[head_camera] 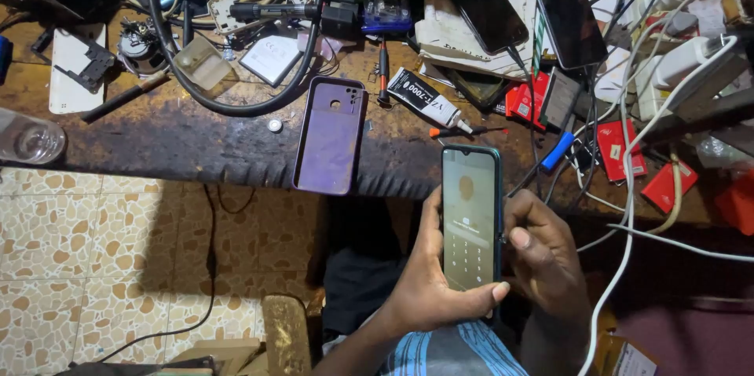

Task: A person verifies the functionality of a repaired smartphone by entering a passcode and using a small tool to probe the device.

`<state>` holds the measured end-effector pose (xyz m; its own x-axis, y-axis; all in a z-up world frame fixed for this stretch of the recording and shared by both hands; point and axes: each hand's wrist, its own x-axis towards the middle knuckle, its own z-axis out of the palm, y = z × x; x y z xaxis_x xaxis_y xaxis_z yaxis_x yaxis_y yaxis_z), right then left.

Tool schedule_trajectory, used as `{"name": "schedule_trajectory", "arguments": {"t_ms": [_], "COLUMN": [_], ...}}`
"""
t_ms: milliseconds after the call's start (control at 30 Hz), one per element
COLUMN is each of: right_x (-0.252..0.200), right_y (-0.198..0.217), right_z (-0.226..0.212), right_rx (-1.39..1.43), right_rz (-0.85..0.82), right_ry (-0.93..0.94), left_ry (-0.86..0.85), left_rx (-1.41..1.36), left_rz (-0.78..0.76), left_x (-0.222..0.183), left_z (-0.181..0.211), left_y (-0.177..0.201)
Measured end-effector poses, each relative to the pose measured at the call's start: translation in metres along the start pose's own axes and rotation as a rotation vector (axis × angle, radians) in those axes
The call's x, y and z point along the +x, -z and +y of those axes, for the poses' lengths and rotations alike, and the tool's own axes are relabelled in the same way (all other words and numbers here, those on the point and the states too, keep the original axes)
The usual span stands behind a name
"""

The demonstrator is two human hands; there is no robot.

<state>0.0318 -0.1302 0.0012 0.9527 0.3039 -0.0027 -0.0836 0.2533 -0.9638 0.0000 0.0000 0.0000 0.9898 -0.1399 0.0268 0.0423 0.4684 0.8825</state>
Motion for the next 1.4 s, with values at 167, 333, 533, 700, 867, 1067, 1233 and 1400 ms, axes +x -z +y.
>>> {"name": "schedule_trajectory", "arguments": {"t_ms": [167, 333, 533, 700, 867, 1067, 1233, 1400], "right_x": [-0.001, -0.002, -0.003, -0.002, 0.0, 0.003, 0.001, 0.003], "right_y": [0.005, 0.001, 0.004, 0.008, 0.007, 0.0, 0.009, 0.02], "right_z": [0.003, 0.002, 0.005, 0.01, 0.01, 0.007, 0.016, 0.026], "right_rx": [-0.087, -0.072, -0.087, -0.131, -0.257, -0.393, -0.356, -0.33], "right_rz": [0.028, 0.082, 0.08, 0.083, 0.1, 0.115, 0.101, 0.091], "right_ry": [0.009, -0.027, -0.044, -0.028, -0.031, 0.044, 0.004, 0.032], "left_ry": [-0.008, -0.013, -0.007, 0.024, 0.057, 0.066, 0.054, 0.08], "left_rx": [-0.028, -0.092, -0.092, -0.148, -0.136, -0.204, -0.281, -0.089], "left_rz": [-0.013, -0.043, -0.067, -0.093, -0.086, -0.104, -0.098, 0.033], "left_x": [0.001, 0.003, 0.005, 0.006, 0.008, 0.008, 0.003, -0.004], "left_z": [-0.009, -0.014, -0.016, -0.017, -0.024, -0.029, -0.041, -0.066], "left_y": [0.001, 0.003, 0.004, 0.005, 0.007, 0.01, 0.017, 0.037]}}
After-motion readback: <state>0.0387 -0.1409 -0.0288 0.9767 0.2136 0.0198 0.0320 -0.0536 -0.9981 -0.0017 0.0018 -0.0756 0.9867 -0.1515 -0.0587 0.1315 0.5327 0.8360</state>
